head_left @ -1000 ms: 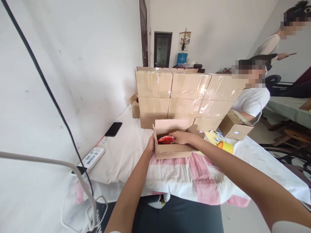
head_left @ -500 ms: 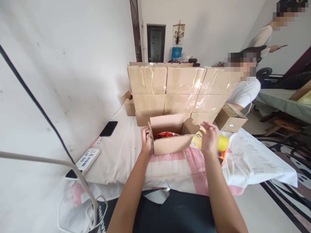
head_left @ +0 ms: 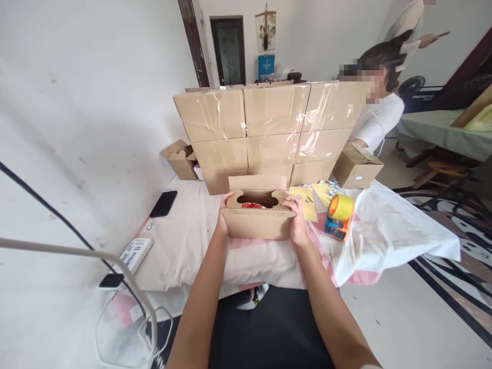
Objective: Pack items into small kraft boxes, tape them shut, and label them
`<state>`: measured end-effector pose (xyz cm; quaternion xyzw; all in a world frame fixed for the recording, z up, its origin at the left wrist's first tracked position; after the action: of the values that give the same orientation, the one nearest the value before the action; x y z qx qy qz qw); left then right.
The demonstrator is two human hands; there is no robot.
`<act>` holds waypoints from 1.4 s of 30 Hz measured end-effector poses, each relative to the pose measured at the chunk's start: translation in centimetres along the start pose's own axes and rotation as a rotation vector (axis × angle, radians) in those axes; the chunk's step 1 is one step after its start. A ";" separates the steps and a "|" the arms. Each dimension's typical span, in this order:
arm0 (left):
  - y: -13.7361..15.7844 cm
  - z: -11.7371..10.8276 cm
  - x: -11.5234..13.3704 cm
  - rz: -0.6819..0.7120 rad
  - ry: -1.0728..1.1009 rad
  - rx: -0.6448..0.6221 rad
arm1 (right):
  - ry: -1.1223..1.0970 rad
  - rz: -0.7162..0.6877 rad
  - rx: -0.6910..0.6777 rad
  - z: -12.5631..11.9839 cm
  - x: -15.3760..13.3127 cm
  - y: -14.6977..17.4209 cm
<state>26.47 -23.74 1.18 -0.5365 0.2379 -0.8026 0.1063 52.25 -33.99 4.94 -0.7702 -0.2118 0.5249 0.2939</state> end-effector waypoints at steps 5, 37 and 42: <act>0.0 -0.1 0.8 -0.092 0.073 0.015 | 0.022 -0.028 -0.051 0.4 -1.9 0.3; -1.1 -3.9 4.6 -0.239 -0.320 -0.198 | -0.307 0.175 -0.119 1.2 1.8 -5.6; -1.2 -3.5 5.1 -0.252 -0.339 -0.138 | -0.237 0.108 -0.162 1.3 2.5 -5.0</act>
<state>21.29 -23.94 4.82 -0.6954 0.2018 -0.6897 0.0067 51.90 -28.42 6.24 -0.7345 -0.2449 0.6082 0.1749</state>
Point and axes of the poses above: each hand's wrist, its own y-axis away from the middle knuckle, its own z-axis out of the palm, x = y × z, the point moved 3 cm from there along -y, towards the middle knuckle, and after that the axes turned 10 degrees about -x, right-handed, at the moved point
